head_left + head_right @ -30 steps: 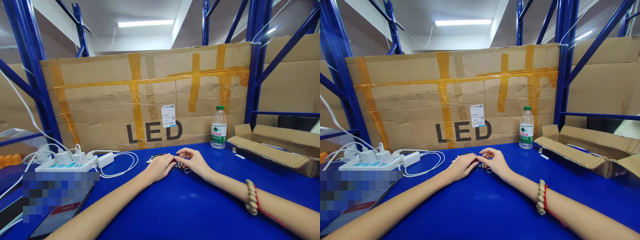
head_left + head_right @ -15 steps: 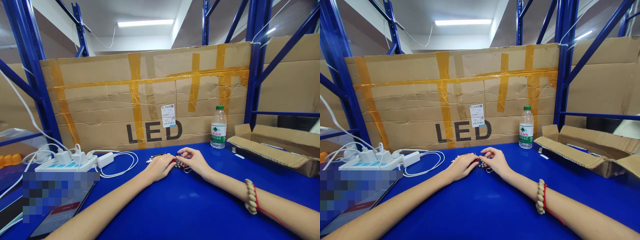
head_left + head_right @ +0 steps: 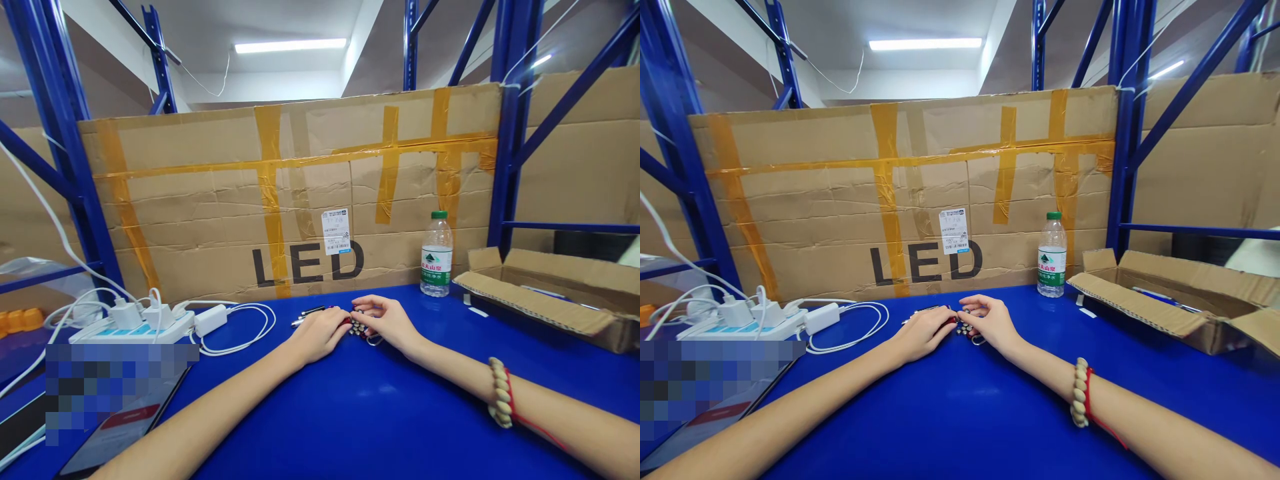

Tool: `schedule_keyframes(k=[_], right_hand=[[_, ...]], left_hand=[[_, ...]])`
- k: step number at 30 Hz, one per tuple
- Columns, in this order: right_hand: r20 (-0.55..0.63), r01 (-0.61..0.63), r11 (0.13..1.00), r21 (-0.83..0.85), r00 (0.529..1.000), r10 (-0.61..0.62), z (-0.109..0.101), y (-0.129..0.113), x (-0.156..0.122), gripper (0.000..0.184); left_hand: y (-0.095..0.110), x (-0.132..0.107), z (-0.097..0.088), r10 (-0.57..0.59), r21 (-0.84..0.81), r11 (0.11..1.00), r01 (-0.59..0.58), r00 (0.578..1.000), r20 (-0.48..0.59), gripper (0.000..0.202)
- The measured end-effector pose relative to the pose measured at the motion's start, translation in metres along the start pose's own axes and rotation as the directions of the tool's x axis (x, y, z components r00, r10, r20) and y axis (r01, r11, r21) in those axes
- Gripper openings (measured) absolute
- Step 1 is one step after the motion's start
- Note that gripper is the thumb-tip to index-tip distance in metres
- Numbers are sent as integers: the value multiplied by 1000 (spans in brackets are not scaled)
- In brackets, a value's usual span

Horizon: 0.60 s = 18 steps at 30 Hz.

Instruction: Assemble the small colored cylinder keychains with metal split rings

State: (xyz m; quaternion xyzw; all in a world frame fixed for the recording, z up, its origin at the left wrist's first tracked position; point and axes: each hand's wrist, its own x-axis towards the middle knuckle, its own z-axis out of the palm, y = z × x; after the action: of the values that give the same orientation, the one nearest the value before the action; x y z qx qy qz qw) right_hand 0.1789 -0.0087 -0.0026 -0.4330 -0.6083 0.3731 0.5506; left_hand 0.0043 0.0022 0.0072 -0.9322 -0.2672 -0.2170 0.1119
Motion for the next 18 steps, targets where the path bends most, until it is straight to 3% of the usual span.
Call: schedule_keyframes(k=[8, 18], right_hand=[[7, -30, 999, 46, 1000, 30, 0, -3, -2, 44], [-16, 51, 998, 29, 999, -50, -1, 1, 3, 37]], left_hand=[[-1, 0, 1, 4, 11, 1000, -4, 1000, -5, 25], [-2, -1, 3, 9, -30, 999, -10, 1000, -24, 23]])
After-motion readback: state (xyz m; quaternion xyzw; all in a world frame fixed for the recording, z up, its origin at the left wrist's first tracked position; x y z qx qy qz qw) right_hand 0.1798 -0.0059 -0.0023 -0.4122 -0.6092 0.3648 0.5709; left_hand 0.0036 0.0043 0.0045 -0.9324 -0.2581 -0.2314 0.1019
